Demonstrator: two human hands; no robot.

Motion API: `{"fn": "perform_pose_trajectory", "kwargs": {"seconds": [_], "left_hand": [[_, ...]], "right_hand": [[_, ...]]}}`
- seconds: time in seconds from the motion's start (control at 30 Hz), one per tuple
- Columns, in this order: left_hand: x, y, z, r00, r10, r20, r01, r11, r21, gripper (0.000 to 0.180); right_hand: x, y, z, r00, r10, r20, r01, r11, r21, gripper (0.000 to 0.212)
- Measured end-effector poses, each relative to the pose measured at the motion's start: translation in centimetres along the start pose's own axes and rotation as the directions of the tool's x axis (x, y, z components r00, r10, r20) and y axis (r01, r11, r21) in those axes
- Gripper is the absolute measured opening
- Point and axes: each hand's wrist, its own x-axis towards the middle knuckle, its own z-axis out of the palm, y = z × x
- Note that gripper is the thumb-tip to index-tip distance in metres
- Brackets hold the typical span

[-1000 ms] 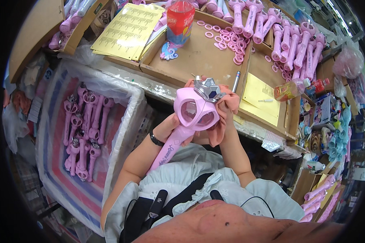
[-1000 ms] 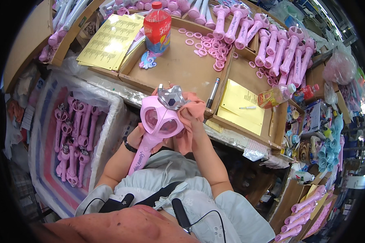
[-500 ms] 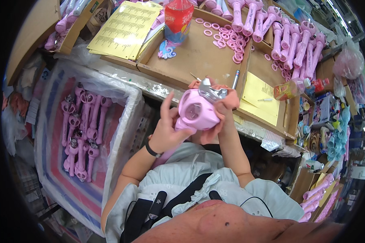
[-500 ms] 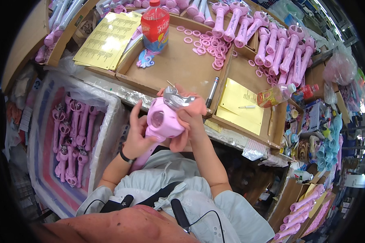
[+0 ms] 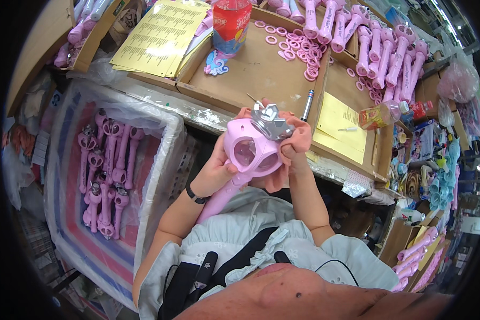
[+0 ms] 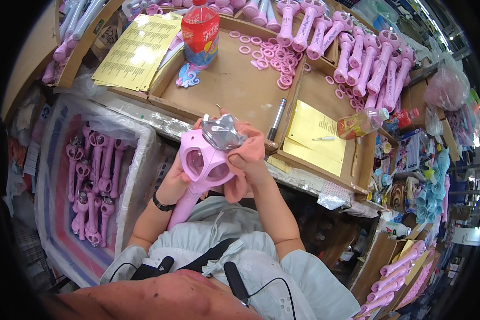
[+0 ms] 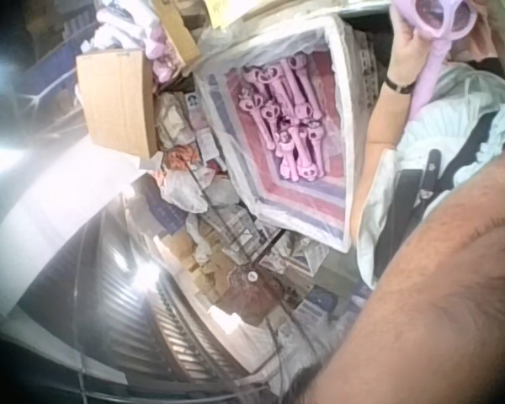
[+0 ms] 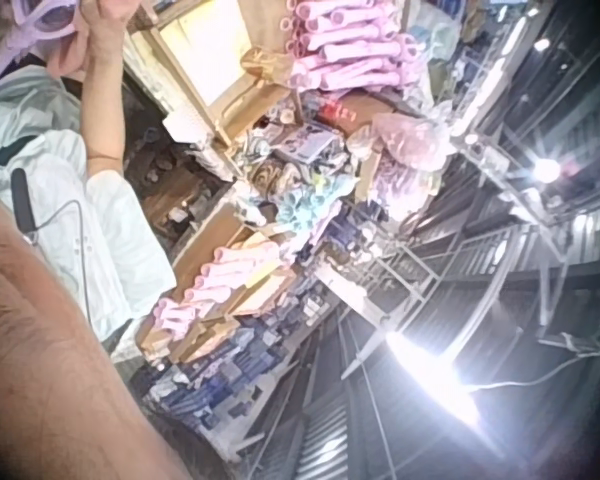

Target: The person assembles pink light sticks by attaching a clear plastic top to the handle, wiping the surface with a cloth, and using a small brush to clean crevices. They handle multiple light sticks one at a time, placing finished units into a plastic-lined bin.

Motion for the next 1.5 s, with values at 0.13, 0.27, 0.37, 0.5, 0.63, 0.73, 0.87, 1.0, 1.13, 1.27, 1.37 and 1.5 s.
{"fn": "perform_pose_trajectory", "kwargs": {"seconds": [0.13,0.27,0.37,0.5,0.63,0.73,0.87,1.0,1.13,1.27,1.37,1.5], "left_hand": [[-0.5,0.8,-1.3,0.996,-0.029,-0.083,0.036,0.996,0.082,0.103],[-1.3,1.9,-2.8,0.995,-0.030,-0.096,0.036,0.997,0.062,0.115],[-1.7,2.3,-2.7,0.991,0.087,-0.102,-0.077,0.992,0.101,0.119],[-1.4,2.6,-2.3,0.957,0.277,0.083,-0.288,0.889,0.355,0.121],[-1.7,1.9,-2.7,0.959,0.259,0.116,-0.284,0.875,0.392,0.123],[-1.9,0.2,-3.7,0.958,0.255,0.133,-0.287,0.858,0.426,0.124],[-2.2,-3.3,-4.9,0.985,-0.132,-0.113,0.131,0.991,-0.017,0.114],[-2.6,-4.3,-5.1,0.990,-0.093,-0.110,0.093,0.996,-0.003,0.096],[-2.5,-2.5,-3.0,0.997,-0.036,-0.076,0.044,0.993,0.112,0.057],[-2.1,0.1,-1.6,0.959,-0.280,0.051,0.257,0.771,-0.582,0.043],[-1.8,0.5,-1.0,0.957,-0.292,-0.003,0.248,0.820,-0.516,0.046],[-1.7,-0.4,-0.1,0.985,-0.055,-0.165,0.077,0.988,0.131,0.057]], "right_hand": [[0.5,-1.5,-0.5,0.922,0.313,0.227,-0.125,0.797,-0.590,0.046],[2.4,-3.0,0.4,0.990,-0.023,0.138,0.113,0.721,-0.683,0.046],[4.9,-4.2,1.0,0.968,-0.250,-0.021,0.194,0.797,-0.572,0.058],[6.2,-4.8,1.1,0.922,-0.301,0.244,0.348,0.367,-0.863,0.071],[2.7,-3.0,1.8,0.932,-0.107,0.347,0.127,0.991,-0.035,0.046],[-0.5,-1.8,2.7,0.900,0.035,0.434,-0.139,0.968,0.209,0.043],[-1.6,-1.8,3.5,0.908,-0.010,0.418,-0.128,0.945,0.301,0.038],[-1.6,-2.5,3.8,0.893,0.035,0.449,-0.207,0.917,0.341,0.034],[-1.7,-2.7,3.9,0.899,-0.042,0.437,-0.078,0.964,0.254,0.030],[-2.2,-2.8,4.2,0.917,-0.051,0.395,-0.029,0.980,0.195,0.028],[-2.5,-2.9,4.4,0.939,-0.032,0.342,-0.039,0.980,0.197,0.027],[-2.7,-3.2,4.2,0.954,0.074,0.292,-0.149,0.958,0.244,0.026]]}}
